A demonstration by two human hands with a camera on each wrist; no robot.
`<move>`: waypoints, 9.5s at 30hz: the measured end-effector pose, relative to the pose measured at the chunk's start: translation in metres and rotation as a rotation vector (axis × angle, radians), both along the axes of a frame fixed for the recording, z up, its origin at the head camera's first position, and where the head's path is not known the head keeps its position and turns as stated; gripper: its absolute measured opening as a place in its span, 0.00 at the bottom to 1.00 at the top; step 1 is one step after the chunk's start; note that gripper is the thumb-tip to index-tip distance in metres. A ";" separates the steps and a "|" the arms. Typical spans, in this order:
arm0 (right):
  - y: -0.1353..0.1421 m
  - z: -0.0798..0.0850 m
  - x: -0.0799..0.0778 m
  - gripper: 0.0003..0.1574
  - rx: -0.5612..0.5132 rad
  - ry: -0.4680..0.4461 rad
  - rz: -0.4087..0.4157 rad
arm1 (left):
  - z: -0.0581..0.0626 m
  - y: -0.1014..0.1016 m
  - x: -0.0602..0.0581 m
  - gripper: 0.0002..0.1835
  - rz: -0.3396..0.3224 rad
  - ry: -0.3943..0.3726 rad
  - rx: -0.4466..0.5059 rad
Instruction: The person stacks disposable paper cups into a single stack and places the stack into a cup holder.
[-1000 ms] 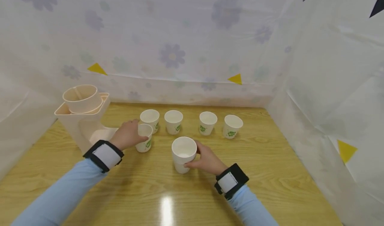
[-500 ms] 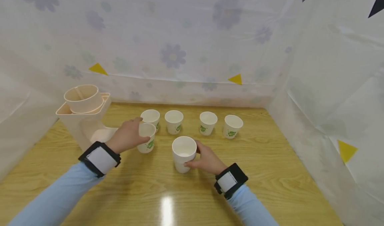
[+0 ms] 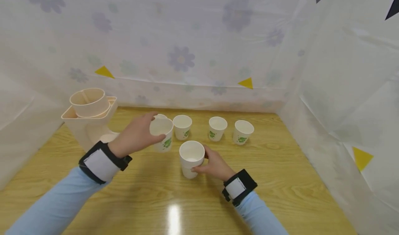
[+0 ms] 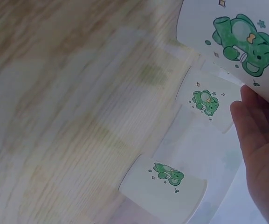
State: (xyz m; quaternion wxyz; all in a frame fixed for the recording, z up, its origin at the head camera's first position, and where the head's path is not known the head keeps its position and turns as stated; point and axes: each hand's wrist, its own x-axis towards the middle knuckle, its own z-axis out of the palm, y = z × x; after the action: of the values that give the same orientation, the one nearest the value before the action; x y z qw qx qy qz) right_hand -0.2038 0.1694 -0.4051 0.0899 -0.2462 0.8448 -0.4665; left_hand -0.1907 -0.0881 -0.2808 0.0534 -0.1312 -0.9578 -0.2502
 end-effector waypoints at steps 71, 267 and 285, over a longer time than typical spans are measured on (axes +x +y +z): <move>0.002 0.002 0.000 0.47 -0.010 0.009 0.041 | -0.010 0.061 -0.003 0.42 -0.405 -0.110 -0.007; 0.001 0.005 -0.003 0.46 -0.013 -0.032 -0.015 | 0.021 0.063 -0.018 0.42 -0.218 -0.187 0.127; 0.002 0.003 -0.003 0.47 0.002 -0.006 -0.017 | 0.010 0.069 -0.020 0.43 -0.246 -0.210 0.114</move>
State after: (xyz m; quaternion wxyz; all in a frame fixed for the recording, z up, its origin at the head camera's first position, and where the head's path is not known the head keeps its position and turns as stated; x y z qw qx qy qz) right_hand -0.2071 0.1712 -0.4020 0.0887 -0.2376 0.8470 -0.4672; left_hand -0.2109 -0.0195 -0.2707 -0.0707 -0.2171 -0.9191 -0.3211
